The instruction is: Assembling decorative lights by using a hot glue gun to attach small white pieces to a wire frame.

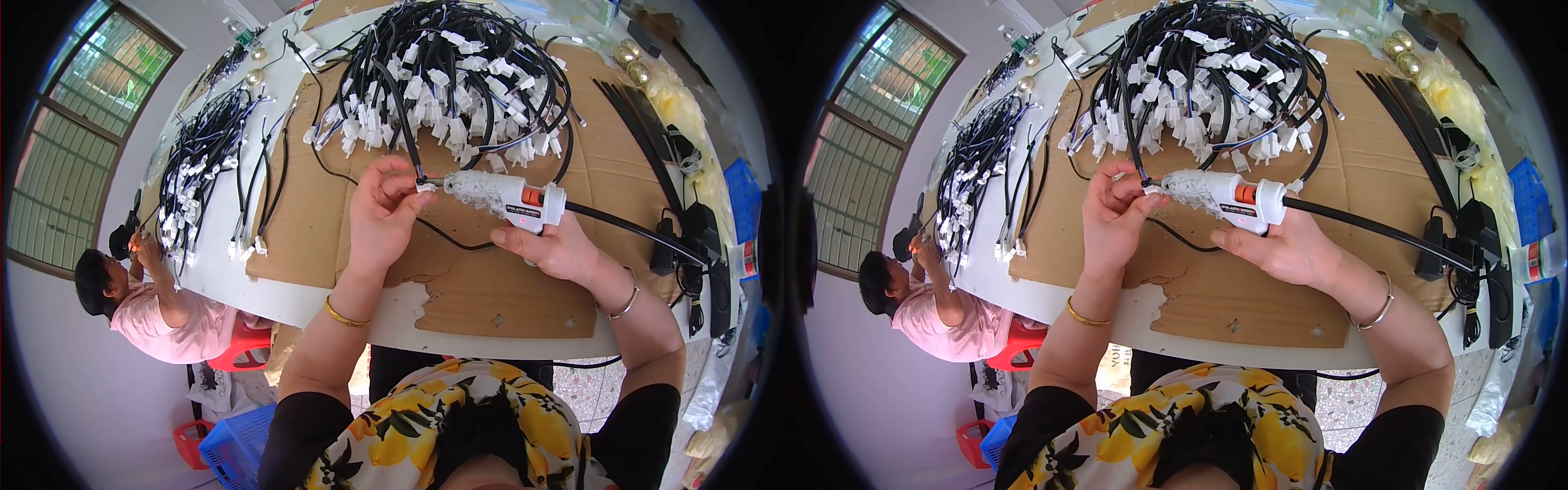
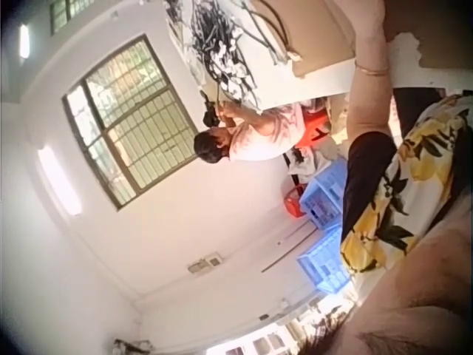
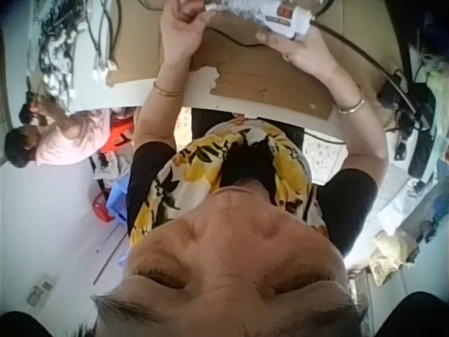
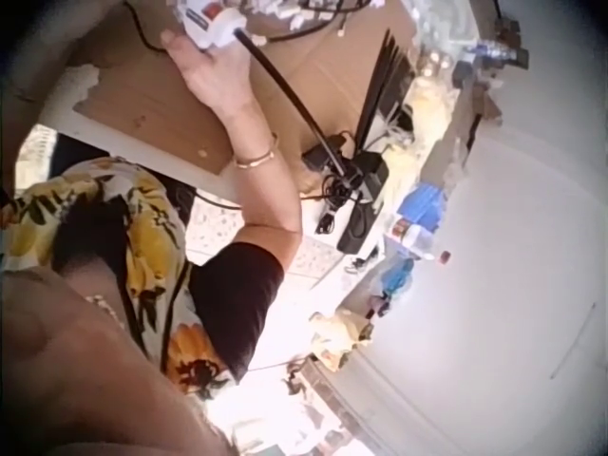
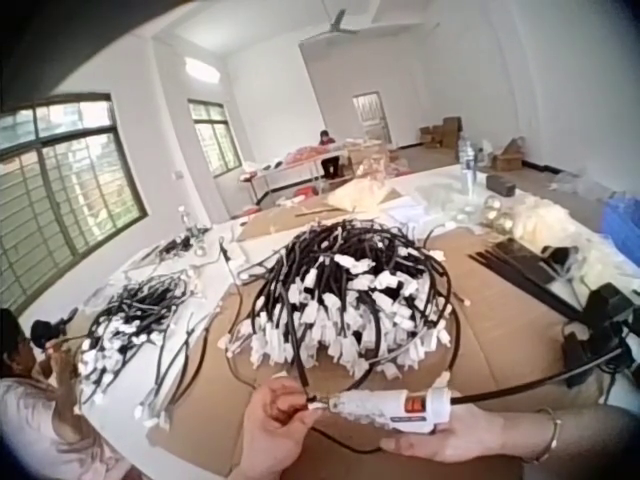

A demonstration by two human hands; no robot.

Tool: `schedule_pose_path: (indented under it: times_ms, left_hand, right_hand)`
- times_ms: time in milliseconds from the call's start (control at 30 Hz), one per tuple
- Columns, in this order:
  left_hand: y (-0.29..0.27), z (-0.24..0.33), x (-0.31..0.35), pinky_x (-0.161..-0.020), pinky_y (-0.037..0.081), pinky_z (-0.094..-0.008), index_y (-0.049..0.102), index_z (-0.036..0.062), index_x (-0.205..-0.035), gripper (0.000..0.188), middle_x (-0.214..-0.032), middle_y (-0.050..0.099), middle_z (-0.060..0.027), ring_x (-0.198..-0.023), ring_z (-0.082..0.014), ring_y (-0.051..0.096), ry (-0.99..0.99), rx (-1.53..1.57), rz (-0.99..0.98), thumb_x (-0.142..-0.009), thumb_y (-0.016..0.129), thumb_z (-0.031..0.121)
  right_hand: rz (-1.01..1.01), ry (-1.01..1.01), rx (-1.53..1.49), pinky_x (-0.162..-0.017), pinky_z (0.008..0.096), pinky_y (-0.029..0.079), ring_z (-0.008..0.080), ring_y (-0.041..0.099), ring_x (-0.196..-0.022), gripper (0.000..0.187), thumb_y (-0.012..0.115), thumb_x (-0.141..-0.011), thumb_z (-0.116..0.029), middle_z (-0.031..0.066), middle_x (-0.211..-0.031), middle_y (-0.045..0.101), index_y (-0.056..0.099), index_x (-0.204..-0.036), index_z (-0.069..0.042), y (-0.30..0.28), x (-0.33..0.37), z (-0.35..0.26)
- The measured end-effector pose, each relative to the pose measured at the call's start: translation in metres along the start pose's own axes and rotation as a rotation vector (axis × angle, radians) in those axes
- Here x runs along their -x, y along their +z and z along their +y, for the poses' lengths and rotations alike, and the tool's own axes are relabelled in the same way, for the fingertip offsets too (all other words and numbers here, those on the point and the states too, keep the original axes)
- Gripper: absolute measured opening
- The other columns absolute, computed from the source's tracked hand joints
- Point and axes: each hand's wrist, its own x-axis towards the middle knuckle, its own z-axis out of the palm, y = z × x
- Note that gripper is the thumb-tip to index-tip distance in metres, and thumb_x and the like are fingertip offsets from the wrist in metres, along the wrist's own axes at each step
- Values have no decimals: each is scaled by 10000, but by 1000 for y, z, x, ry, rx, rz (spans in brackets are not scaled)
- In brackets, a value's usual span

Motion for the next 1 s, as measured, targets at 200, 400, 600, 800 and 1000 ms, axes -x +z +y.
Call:
schedule_pose_path:
  times_ms: [200, 400, 600, 800, 1000]
  left_hand:
    - [0, 0, -1, -690, 465, -224, 373, 8, -1030, 349, -924, 603, -117, -785, -122, 571, 11, -19, 5, -746, 528, -124]
    - [1, -1, -1, -733, 470, -252, 367, -1, -1032, 339, -936, 591, -135, -822, -150, 575, 63, -74, -9, -754, 522, -117]
    - [0, -4, 0, -766, 466, -256, 362, -6, -1044, 321, -962, 567, -136, -867, -168, 573, 98, -30, -20, -772, 487, -123]
    - [-2, -6, 0, -744, 459, -227, 380, 0, -1046, 326, -921, 569, -98, -842, -144, 575, 65, -86, 20, -767, 484, -134]
    - [0, -4, 1, -713, 469, -227, 388, 5, -1033, 352, -874, 582, -85, -815, -137, 579, 44, -156, 61, -740, 538, -119]
  right_hand:
    - [-62, 84, 12, -717, 232, 418, 80, 485, -786, 398, 615, -787, -217, 29, -886, 554, 482, -1103, -14, -2, 1, -3]
    - [-12, 71, 3, -505, 186, 363, 29, 433, -612, 298, 626, -768, -138, -20, -754, 518, 495, -1010, -25, 0, 0, -4]
    - [12, 117, 36, -478, 187, 347, 27, 418, -572, 283, 639, -761, -160, -29, -692, 511, 507, -975, -30, 1, -1, -8]
    - [26, 60, 10, -474, 188, 338, 26, 402, -565, 292, 635, -762, -151, -33, -678, 502, 507, -996, -32, 1, 0, -4]
    - [30, 42, -3, -486, 188, 341, 28, 403, -575, 278, 627, -766, -139, -34, -688, 497, 506, -988, -23, 2, -1, -2]
